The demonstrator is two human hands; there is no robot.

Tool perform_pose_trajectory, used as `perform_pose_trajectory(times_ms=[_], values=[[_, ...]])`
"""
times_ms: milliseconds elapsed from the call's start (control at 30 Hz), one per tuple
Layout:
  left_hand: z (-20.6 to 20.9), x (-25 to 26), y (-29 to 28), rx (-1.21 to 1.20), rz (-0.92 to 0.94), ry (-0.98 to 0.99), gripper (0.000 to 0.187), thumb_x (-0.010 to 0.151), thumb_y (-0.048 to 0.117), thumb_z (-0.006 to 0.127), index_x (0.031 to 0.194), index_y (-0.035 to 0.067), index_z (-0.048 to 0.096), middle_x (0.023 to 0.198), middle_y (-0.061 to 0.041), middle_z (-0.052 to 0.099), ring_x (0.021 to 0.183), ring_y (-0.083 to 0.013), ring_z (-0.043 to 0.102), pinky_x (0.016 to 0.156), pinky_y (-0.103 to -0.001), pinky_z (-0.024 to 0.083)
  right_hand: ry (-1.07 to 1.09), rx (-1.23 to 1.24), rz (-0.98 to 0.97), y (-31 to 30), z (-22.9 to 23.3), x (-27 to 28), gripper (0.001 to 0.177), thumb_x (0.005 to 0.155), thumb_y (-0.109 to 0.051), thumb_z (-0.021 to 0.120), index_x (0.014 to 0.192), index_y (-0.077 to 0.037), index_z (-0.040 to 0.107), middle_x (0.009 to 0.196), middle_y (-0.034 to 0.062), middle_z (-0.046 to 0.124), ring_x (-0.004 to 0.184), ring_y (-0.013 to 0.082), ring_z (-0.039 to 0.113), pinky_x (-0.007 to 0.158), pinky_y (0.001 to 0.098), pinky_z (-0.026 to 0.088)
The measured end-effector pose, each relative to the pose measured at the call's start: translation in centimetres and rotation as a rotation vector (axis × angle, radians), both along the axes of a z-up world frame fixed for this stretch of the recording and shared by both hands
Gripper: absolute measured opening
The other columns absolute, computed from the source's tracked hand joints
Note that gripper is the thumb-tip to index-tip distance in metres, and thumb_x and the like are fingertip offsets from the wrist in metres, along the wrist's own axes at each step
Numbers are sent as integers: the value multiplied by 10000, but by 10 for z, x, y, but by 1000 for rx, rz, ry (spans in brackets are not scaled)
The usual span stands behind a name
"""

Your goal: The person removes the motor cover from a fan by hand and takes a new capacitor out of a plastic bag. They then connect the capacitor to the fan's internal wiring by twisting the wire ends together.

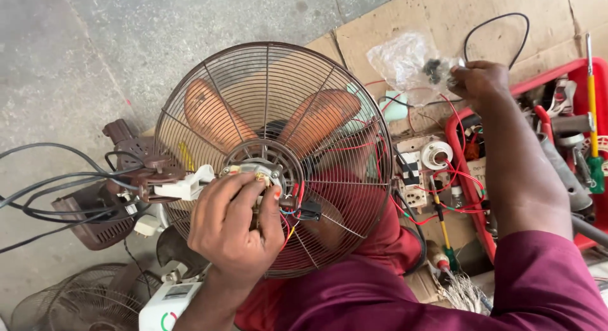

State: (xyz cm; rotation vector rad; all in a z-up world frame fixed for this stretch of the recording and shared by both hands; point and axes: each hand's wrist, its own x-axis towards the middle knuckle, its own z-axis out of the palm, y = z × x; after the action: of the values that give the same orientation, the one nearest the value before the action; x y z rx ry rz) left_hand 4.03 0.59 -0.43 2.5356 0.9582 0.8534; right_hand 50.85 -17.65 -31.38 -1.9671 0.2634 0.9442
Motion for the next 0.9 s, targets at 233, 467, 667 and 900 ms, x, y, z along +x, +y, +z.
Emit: perform_pose_trajectory(times_ms=[233,467,667,900], values=[[-1,-2,-1,0,-17,29,172,898,122,829,961,10,715,1030,-113,712,970,-313,721,847,-431,599,-281,36,95,-4,53,-12,183,942,-73,822,1059,51,756,906,97,741,717,136,699,636,230,627],[-2,-4,-2,-4,-21,29,175,912,117,828,973,9,705,1037,-113,710,973,-321,716,854,-439,593,-369,15,129,-2,107,-12,202,931,-93,810,1112,-8,779,899,52,763,670,86,697,611,214,617],[-2,-5,-2,3,-19,25,167,918,112,826,980,11,708,1041,-110,707,975,-324,714,864,-446,591,-385,147,146,-7,125,0,172,960,-51,830,1108,26,787,872,69,752,662,91,696,612,224,625],[-4,-6,-2,3,-29,36,169,930,114,826,986,12,704,1045,-110,707,984,-324,716,873,-450,594,-422,133,128,8,197,-16,78,865,-56,767,936,-27,752,721,0,691,528,52,620,471,183,498]])
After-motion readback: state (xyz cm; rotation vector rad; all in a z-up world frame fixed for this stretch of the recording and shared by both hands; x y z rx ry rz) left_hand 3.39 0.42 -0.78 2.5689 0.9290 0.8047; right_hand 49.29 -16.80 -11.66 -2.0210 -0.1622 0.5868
